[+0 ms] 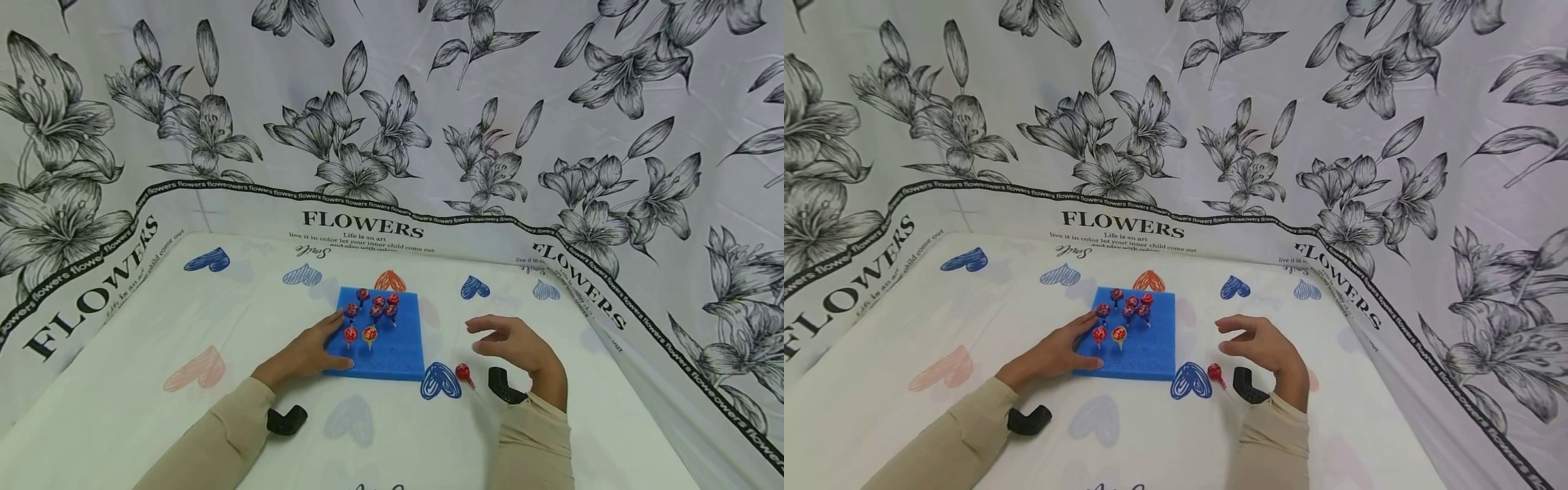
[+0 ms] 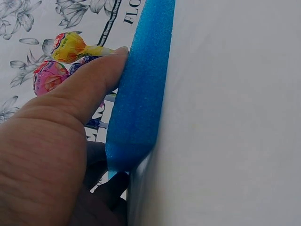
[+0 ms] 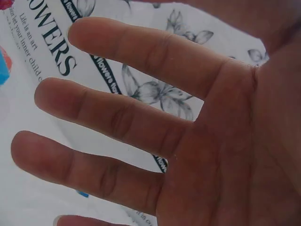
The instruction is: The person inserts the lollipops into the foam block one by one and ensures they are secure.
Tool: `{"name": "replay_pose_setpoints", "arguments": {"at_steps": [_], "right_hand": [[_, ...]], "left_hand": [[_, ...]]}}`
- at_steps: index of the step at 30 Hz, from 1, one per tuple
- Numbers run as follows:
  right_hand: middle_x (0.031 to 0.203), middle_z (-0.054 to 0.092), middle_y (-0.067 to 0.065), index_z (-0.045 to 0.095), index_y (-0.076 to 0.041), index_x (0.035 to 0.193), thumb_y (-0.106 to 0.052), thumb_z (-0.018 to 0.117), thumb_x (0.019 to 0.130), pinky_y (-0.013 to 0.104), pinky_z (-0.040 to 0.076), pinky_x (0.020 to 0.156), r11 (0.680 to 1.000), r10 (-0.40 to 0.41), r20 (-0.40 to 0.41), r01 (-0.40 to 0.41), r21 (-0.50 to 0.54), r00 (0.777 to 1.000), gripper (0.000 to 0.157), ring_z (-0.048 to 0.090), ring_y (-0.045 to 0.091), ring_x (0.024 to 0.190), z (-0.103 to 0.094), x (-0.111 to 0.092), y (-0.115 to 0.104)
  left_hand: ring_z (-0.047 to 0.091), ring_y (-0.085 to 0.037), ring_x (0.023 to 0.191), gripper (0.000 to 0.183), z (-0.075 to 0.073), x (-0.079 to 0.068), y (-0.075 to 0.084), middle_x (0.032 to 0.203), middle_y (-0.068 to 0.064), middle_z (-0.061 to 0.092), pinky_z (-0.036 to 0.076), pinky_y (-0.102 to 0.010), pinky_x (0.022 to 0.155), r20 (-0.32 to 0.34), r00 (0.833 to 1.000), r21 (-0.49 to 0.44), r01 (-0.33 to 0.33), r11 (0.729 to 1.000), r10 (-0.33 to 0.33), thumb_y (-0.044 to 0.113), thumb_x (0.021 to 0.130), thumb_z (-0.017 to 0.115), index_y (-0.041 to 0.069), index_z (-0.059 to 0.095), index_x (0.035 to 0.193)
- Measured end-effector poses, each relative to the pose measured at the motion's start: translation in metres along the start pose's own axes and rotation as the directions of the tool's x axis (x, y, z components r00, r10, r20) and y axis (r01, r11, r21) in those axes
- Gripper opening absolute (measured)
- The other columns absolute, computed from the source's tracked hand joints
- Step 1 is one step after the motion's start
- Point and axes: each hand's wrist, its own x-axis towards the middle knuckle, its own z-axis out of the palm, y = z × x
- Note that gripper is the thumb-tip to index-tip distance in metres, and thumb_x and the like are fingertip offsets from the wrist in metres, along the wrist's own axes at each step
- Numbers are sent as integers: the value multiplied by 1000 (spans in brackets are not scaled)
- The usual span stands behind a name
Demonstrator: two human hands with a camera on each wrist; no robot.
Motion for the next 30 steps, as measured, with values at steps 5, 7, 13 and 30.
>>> {"name": "replay_pose_setpoints", "arguments": {"at_steps": [5,7,13,30], "right_hand": [[122,62,11,65,-12,126,-22,71,87,49,49,90,999,39,20,-38,-22,999,40,60,31,106,2,3,8],[122,62,11,64,-13,126,-23,71,87,50,48,90,998,49,28,-48,-33,998,41,59,32,108,2,4,8],[121,63,14,62,-9,130,-22,71,88,49,50,82,994,95,84,-90,-59,992,45,59,32,108,6,10,15],[108,67,9,69,-10,119,-7,70,83,44,50,73,977,212,172,-212,-16,962,36,62,29,97,24,26,42]], "left_hand": [[15,-35,143,101,2,1,-2,159,-8,16,22,-54,110,0,1000,4,8,1000,-8,51,76,78,6,29,152],[15,-35,143,101,2,1,-3,159,-8,17,22,-54,110,-3,1000,8,10,1000,-10,51,76,78,6,29,152],[15,-35,143,101,3,2,-4,159,-8,16,22,-54,110,-3,1000,6,14,1000,-14,51,76,78,6,29,152],[15,-35,143,101,2,2,-2,159,-8,17,22,-54,110,-1,1000,3,22,1000,-22,49,76,79,6,28,152]]}}
